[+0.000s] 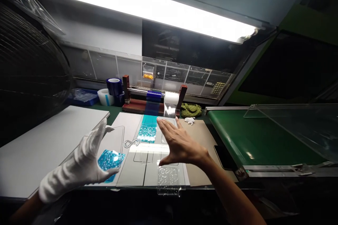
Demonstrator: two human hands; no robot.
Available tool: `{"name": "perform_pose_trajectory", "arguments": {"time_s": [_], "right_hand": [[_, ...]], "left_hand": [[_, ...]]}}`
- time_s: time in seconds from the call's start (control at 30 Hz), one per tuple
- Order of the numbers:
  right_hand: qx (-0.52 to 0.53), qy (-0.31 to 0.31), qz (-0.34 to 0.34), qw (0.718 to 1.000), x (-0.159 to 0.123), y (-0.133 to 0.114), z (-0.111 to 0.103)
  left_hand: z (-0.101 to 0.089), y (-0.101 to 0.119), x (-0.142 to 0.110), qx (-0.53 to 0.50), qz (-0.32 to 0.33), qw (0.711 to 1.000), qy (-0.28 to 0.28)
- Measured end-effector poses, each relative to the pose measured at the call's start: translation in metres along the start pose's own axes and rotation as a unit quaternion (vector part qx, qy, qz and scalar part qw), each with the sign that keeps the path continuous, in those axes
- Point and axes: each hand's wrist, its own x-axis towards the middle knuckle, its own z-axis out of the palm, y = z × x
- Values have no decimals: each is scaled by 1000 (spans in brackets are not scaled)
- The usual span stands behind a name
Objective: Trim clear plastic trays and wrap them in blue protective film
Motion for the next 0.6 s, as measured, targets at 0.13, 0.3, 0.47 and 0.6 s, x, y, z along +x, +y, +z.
{"name": "perform_pose_trajectory", "arguments": {"time_s": [0.13, 0.3, 0.47, 0.6], "right_hand": [[139, -38, -25, 989, 2, -6, 30], [167, -35, -13, 985, -4, -1, 44], [-33, 14, 5, 999, -2, -14, -1], [-151, 52, 0, 987, 14, -39, -27]], "left_hand": [[24, 18, -16, -241, -64, 968, 10], [39, 20, -23, -306, -101, 946, -9], [10, 9, 11, 48, -34, 988, -145], [2, 29, 48, 250, -32, 946, -204]]}}
